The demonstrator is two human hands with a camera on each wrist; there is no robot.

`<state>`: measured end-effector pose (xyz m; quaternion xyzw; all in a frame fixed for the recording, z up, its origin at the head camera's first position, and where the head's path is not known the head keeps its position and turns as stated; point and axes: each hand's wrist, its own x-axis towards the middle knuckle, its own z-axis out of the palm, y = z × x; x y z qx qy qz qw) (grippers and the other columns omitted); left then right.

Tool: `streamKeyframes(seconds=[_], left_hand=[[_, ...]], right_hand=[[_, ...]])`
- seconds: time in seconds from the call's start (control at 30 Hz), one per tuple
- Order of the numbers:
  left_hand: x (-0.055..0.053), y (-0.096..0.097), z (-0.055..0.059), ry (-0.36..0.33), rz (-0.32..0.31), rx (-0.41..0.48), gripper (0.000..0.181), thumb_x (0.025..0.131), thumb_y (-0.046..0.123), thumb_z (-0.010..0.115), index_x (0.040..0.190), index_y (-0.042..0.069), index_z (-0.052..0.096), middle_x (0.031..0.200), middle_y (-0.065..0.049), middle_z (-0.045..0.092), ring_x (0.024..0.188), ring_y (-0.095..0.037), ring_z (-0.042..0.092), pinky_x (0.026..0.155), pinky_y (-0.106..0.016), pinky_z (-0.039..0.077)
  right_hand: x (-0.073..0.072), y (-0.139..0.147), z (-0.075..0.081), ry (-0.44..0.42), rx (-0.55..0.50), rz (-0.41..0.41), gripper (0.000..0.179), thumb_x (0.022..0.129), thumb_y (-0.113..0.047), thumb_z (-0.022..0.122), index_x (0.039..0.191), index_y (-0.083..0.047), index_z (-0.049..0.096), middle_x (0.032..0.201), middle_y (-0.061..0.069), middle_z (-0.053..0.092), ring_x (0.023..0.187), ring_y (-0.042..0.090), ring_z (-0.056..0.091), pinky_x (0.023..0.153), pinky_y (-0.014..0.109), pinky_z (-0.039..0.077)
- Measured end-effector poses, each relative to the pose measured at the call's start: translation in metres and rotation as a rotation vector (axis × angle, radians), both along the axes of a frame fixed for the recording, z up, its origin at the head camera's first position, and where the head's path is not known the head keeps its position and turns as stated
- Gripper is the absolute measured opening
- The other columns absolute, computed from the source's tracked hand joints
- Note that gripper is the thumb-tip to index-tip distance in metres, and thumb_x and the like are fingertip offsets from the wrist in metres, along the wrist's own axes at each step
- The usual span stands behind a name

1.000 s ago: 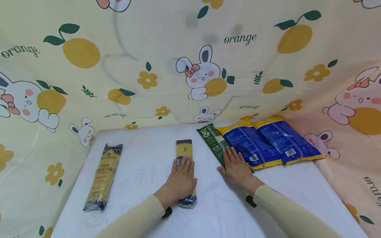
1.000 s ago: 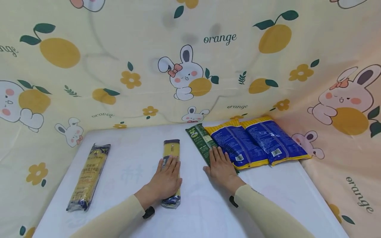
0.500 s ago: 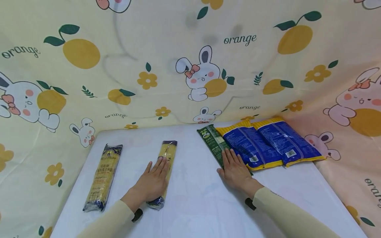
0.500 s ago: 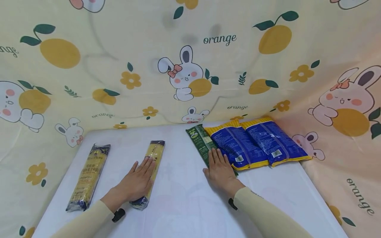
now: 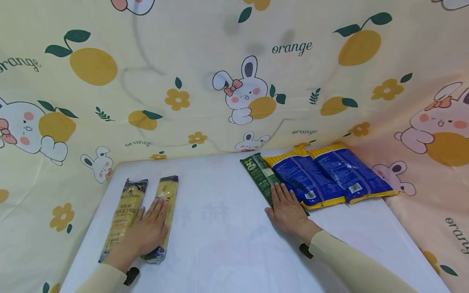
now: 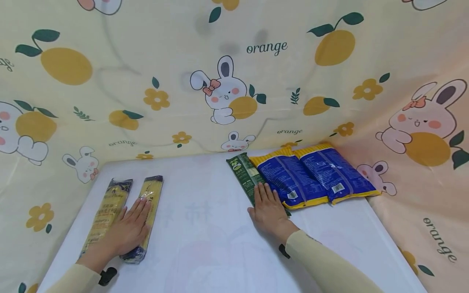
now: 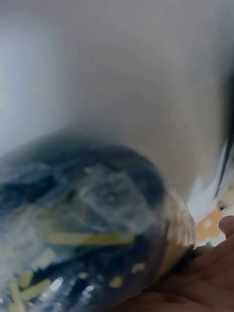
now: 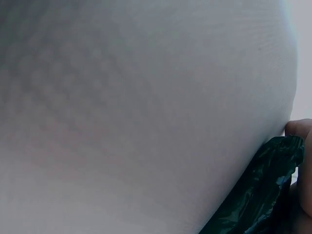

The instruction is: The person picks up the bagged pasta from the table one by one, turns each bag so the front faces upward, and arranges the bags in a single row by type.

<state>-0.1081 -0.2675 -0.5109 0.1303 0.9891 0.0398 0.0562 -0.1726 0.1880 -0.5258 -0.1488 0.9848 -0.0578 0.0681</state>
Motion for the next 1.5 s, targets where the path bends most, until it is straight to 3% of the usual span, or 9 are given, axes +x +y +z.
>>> streamKeyframes(seconds=[0.2,0.5,0.87,1.23,1.37,1.5], left_hand=[[0.006,-0.013,0.003,0.013,0.036,0.006,0.068,0.11,0.03,0.047,0.163,-0.006,0.026,0.172,-0.027,0.021,0.16,-0.046,0.017,0.125,-0.069,0.015],[0.006,-0.007,-0.001,0.005,0.016,0.01,0.071,0.11,0.033,0.049,0.164,-0.006,0.025,0.172,-0.027,0.018,0.16,-0.047,0.016,0.125,-0.069,0.014],[0.005,0.001,-0.003,-0.018,0.032,0.065,0.073,0.11,0.034,0.05,0.163,-0.009,0.023,0.172,-0.03,0.015,0.16,-0.05,0.013,0.124,-0.071,0.011],[0.001,-0.008,-0.005,0.036,-0.038,0.02,0.073,0.109,0.034,0.054,0.161,-0.01,0.027,0.171,-0.032,0.019,0.158,-0.051,0.017,0.124,-0.07,0.016],[0.0,-0.001,0.003,-0.001,-0.016,-0.005,0.077,0.106,0.034,0.06,0.161,-0.011,0.028,0.17,-0.033,0.02,0.158,-0.053,0.017,0.121,-0.076,0.015],[-0.013,0.027,0.023,-0.004,0.013,-0.034,0.079,0.102,0.035,0.067,0.159,-0.009,0.034,0.167,-0.034,0.028,0.155,-0.055,0.023,0.117,-0.079,0.019]], right_hand=[[0.0,-0.002,0.001,-0.002,-0.001,0.0,0.083,0.109,-0.046,0.052,0.166,0.004,0.018,0.174,0.025,0.017,0.162,0.044,0.012,0.128,0.064,0.013],[0.011,-0.018,0.002,-0.029,-0.07,-0.01,0.084,0.109,-0.044,0.052,0.165,0.008,0.016,0.173,0.03,0.014,0.161,0.049,0.01,0.127,0.067,0.014],[0.058,-0.056,0.001,-0.02,-0.109,-0.013,0.083,0.108,-0.045,0.055,0.164,0.008,0.022,0.172,0.03,0.019,0.16,0.05,0.012,0.127,0.065,0.015],[0.095,-0.074,0.006,-0.049,-0.117,0.116,0.085,0.107,-0.049,0.055,0.163,0.007,0.025,0.172,0.028,0.019,0.16,0.05,0.013,0.126,0.064,0.021],[0.1,-0.072,0.006,-0.046,-0.103,0.155,0.086,0.107,-0.053,0.052,0.164,0.005,0.025,0.173,0.026,0.019,0.161,0.048,0.013,0.127,0.062,0.021],[0.098,-0.063,0.01,-0.034,-0.114,0.178,0.078,0.108,-0.051,0.051,0.164,0.001,0.032,0.172,0.022,0.027,0.16,0.045,0.02,0.125,0.064,0.023]])
